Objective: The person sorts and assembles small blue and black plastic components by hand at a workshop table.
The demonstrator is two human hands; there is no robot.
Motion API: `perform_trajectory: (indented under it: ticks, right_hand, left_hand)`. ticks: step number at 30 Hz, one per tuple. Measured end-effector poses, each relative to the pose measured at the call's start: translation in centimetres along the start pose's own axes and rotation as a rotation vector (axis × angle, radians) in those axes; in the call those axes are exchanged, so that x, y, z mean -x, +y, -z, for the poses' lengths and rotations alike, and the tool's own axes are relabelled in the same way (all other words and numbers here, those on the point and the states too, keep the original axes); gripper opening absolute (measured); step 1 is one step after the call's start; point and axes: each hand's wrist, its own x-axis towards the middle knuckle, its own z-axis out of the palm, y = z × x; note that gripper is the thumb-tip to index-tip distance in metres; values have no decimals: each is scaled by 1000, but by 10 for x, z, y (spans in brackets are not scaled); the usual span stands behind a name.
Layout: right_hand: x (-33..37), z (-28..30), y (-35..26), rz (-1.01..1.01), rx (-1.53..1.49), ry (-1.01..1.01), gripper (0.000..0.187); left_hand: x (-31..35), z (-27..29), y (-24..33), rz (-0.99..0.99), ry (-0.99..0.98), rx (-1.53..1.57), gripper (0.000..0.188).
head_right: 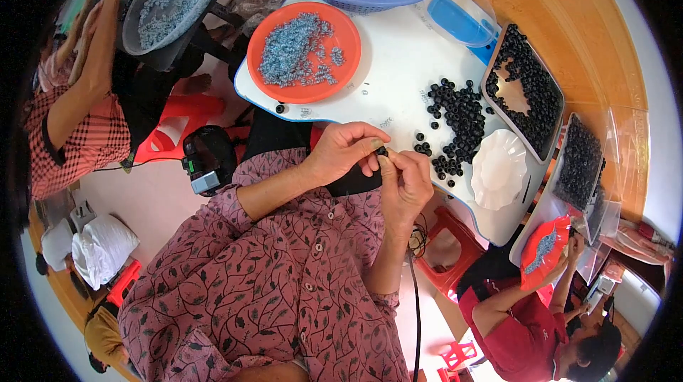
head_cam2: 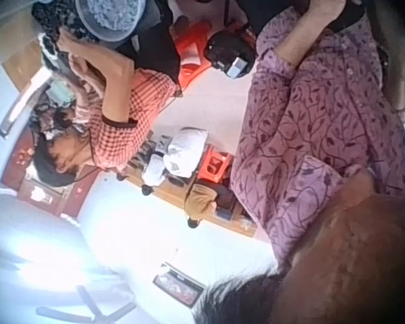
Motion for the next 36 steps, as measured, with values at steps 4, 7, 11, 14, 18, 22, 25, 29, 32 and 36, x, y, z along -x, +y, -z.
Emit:
perform_trajectory:
  ticks: [4,7,11,14,18,22,25,29,32,36]
  right_hand:
    - [0,-2,-2,22,54,-28,13]
    - [-1,-4,-3,50,113,-49,11]
    - [3,-6,2,51,121,-41,10]
    - [7,-8,2,-28,63,-31,9]
    - [9,-7,-2,-116,-47,-34,9]
    - [9,-4,-6,-154,-46,-2,12]
    - [13,-4,-3,-188,-142,51,14]
    - [12,-4,-6,-216,-131,78,15]
    - [12,-8,-2,-146,-138,89,14]
    - [13,-10,-6,-180,-138,71,14]
  left_hand:
    - [3,-2,5,0,18,-85,22]
    - [5,-1,6,-28,7,-138,22]
    - [4,-4,2,12,40,-112,20]
    - [3,0,-1,32,18,-59,20]
    - [2,8,-3,95,-26,45,22]
    - [0,10,2,153,-41,159,24]
    - [-2,15,-3,153,-98,257,24]
    - [-3,18,-3,162,-101,373,21]
    - [-4,21,-4,158,-110,439,20]
    - [-4,22,-6,153,-127,537,22]
